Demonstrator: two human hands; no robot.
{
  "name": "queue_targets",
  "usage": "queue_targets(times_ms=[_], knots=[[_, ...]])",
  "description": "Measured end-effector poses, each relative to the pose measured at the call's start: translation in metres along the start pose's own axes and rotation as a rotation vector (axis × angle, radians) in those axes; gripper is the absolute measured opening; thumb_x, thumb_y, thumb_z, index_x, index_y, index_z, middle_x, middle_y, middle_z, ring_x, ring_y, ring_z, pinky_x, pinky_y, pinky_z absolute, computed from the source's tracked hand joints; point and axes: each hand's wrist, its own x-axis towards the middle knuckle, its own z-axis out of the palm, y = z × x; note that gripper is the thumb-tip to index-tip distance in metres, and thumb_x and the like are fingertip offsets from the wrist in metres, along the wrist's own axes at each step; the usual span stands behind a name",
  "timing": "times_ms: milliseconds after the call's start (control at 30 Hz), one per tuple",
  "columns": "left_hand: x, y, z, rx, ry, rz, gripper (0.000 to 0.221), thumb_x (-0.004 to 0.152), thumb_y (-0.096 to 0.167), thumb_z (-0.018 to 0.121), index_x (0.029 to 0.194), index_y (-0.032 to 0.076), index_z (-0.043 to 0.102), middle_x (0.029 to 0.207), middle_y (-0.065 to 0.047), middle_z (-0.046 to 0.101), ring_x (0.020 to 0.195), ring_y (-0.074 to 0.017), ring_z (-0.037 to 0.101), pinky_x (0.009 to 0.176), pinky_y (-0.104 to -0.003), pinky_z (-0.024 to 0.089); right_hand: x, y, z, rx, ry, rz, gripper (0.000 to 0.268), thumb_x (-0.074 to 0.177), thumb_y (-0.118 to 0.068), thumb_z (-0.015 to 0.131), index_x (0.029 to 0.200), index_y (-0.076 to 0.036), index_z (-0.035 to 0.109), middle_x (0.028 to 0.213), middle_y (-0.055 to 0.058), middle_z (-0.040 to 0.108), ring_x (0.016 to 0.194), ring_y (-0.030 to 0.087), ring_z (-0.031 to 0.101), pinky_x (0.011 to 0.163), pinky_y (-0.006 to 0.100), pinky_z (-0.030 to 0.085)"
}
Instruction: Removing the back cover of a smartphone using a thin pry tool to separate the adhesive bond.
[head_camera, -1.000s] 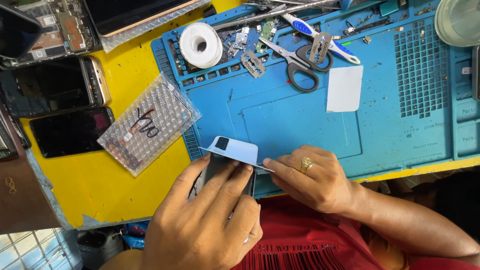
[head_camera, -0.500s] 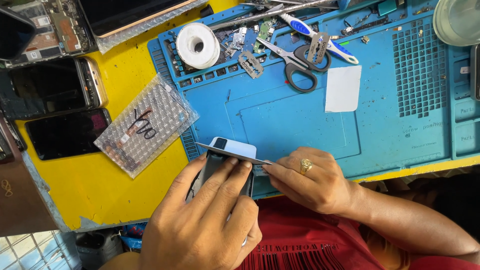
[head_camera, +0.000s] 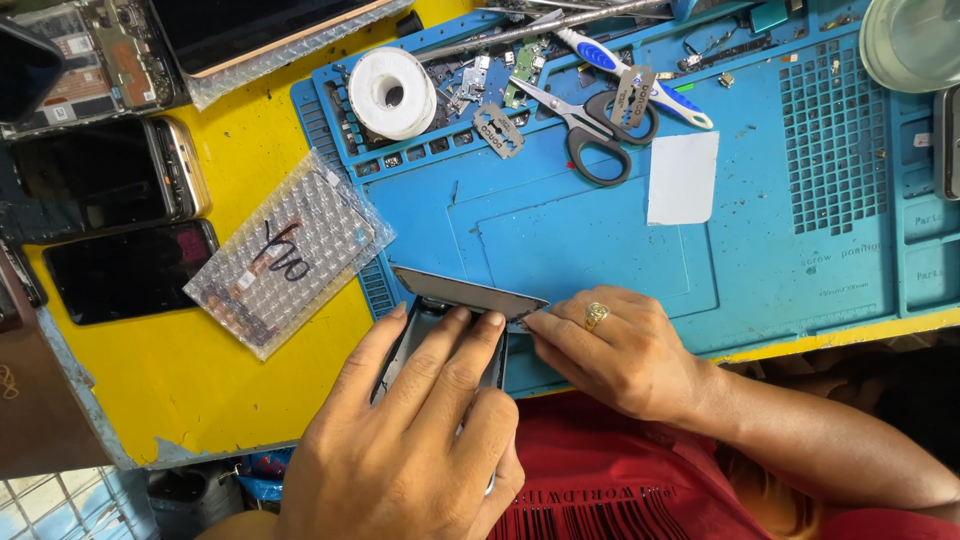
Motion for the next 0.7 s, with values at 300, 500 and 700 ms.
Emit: queue_targets(times_ms=[300, 500, 700], knots=[[-0.0014, 0.0004, 0.0014, 0.046, -0.031, -0.017, 0.012, 0.085, 0.016, 0.053, 0.073, 0.014, 0.054, 0.122, -0.015, 0.077, 0.112, -0.0294, 0.073, 0.097, -0.05, 0.052, -0.0002, 0.001, 0.0016, 0.014, -0.001, -0.009, 0.018, 0.099, -0.003, 0.067, 0.113, 0.007, 0.062, 0.086, 0.013, 0.063, 0.069, 0.028, 0.062, 0.06, 0.039, 0.052], [0.0005, 0.0003, 0.0014, 0.029, -0.027, -0.022, 0.013, 0.086, 0.016, 0.052, 0.074, 0.013, 0.056, 0.122, -0.015, 0.077, 0.112, -0.0306, 0.072, 0.098, -0.051, 0.053, -0.006, 0.0038, 0.0015, 0.005, -0.012, 0.0, 0.023, 0.099, -0.004, 0.069, 0.118, 0.006, 0.06, 0.086, 0.012, 0.062, 0.069, 0.027, 0.06, 0.061, 0.039, 0.052], [0.0, 0.001, 0.0005, 0.045, -0.083, -0.015, 0.01, 0.085, 0.017, 0.054, 0.076, 0.013, 0.055, 0.127, -0.016, 0.075, 0.116, -0.0313, 0.071, 0.1, -0.055, 0.051, -0.0049, 0.0054, -0.0004, 0.035, -0.029, -0.001, 0.023, 0.099, -0.001, 0.066, 0.118, 0.009, 0.059, 0.083, 0.014, 0.061, 0.068, 0.029, 0.061, 0.064, 0.042, 0.055]])
